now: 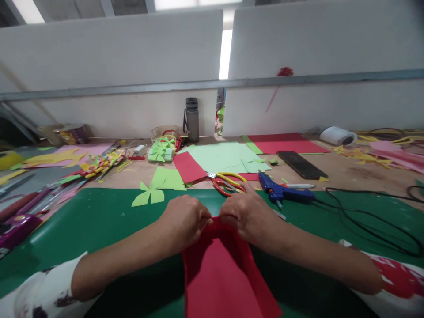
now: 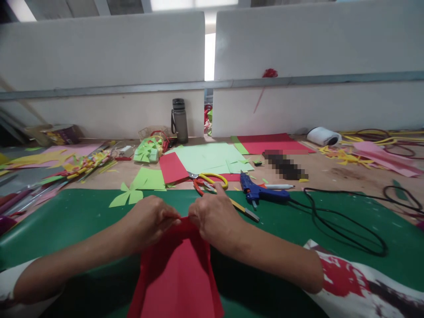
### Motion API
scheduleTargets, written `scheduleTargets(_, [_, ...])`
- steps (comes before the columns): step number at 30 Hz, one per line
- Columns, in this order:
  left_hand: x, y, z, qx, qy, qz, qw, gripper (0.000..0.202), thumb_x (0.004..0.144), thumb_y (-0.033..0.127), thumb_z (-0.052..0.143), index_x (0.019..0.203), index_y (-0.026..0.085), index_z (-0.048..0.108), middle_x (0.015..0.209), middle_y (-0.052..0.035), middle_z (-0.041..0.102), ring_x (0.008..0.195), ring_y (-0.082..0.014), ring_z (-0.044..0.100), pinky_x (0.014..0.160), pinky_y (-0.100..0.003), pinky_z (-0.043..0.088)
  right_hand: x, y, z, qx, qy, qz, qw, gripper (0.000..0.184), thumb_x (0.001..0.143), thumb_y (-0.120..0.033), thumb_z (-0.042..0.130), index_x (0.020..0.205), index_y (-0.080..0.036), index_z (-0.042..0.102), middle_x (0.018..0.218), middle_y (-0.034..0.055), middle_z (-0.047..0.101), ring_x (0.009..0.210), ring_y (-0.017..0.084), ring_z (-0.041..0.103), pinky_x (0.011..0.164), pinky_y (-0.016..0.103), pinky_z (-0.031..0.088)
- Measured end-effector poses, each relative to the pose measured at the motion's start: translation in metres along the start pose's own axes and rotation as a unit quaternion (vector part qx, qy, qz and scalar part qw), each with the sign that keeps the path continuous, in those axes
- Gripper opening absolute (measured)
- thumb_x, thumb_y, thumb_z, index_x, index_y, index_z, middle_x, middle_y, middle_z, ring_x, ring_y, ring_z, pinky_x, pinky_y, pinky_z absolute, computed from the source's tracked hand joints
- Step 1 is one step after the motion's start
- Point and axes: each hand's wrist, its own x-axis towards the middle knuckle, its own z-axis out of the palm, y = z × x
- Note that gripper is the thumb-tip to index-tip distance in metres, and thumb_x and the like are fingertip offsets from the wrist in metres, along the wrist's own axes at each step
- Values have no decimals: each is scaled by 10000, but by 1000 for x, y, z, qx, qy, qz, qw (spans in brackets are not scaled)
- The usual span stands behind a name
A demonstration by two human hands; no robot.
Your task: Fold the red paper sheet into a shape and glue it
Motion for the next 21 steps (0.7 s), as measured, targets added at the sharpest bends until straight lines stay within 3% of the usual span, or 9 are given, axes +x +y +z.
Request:
scheduleTargets(6, [1, 1, 8, 6, 34, 11, 999, 212, 821, 168, 503, 695, 187, 672, 621, -36, 653, 588, -159, 560, 559, -251, 328, 1, -4, 3, -1, 2, -28, 1000, 182, 752, -57, 553, 665, -191, 641, 649, -23, 645, 673, 142, 559, 899, 398, 267])
scheduleTargets(10, [-1, 1, 9, 23, 38, 8, 999, 199, 811, 179, 521, 662, 179, 652, 589, -42, 634, 574, -167, 557, 579, -257, 378, 3, -9, 1, -29, 17, -41, 999, 191, 693, -24, 531, 606, -175, 607, 599, -16, 616, 646, 148, 547, 920, 413, 263])
scheduleTargets(15, [-2, 0, 10, 18, 47, 22, 998, 172, 807, 170, 520, 696, 193, 649, 607, -30, 646, 572, -158, 563, 736, -311, 460, 2, -11, 1, -27, 30, -46, 998, 184, 716, -45, 501, 616, -171, 589, 624, -4, 623, 642, 154, 537, 927, 438, 256])
scheduleTargets(21, [-2, -2, 11, 19, 32, 14, 999, 156, 761, 128, 515, 707, 184, 650, 626, -34, 660, 601, -171, 586, 875, -393, 426, 2, -8, 0, -27, 25, -32, 999, 166, 679, -57, 502, 594, -179, 576, 617, -5, 603, 687, 166, 523, 952, 470, 210])
